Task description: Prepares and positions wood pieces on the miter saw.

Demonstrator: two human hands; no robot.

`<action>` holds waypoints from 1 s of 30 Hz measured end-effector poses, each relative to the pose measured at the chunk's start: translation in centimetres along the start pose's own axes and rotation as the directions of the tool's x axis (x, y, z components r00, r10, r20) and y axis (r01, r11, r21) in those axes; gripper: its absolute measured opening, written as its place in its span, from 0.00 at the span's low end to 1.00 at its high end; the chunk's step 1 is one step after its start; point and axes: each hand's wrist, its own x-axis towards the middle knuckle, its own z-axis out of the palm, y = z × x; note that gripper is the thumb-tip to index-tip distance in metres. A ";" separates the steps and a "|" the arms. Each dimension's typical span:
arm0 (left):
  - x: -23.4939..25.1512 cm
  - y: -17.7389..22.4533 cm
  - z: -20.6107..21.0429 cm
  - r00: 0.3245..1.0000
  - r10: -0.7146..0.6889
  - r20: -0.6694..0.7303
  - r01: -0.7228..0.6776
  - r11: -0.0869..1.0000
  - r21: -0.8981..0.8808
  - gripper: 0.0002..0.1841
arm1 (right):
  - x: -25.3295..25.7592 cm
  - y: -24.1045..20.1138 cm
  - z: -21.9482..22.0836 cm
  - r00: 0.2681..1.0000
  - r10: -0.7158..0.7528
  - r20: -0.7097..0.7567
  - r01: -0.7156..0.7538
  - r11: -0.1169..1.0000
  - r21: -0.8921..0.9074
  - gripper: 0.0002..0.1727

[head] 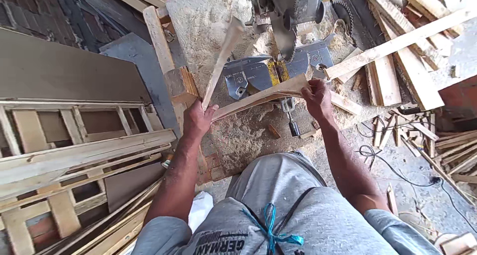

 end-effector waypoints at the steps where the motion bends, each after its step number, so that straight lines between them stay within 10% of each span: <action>1: 0.3 -0.2 -0.5 0.999 0.031 0.033 -0.033 0.997 0.071 0.36 | 0.0 0.0 0.1 1.000 -0.008 -0.001 0.008 1.000 -0.005 0.20; 12: -1.6 -2.2 3.7 0.926 0.376 0.029 -0.373 0.902 0.216 0.27 | 0.0 1.0 -0.5 0.997 -0.058 0.048 0.055 0.997 0.050 0.13; 21: 2.5 2.1 9.1 0.889 0.449 0.087 -0.458 0.872 0.176 0.25 | 0.0 1.2 -1.3 0.990 -0.094 0.108 0.070 0.974 0.214 0.26; 30: 2.7 0.1 8.2 0.954 0.135 0.268 -0.202 0.950 0.240 0.33 | 0.0 0.8 -1.1 0.986 -0.108 0.124 0.097 0.991 0.092 0.18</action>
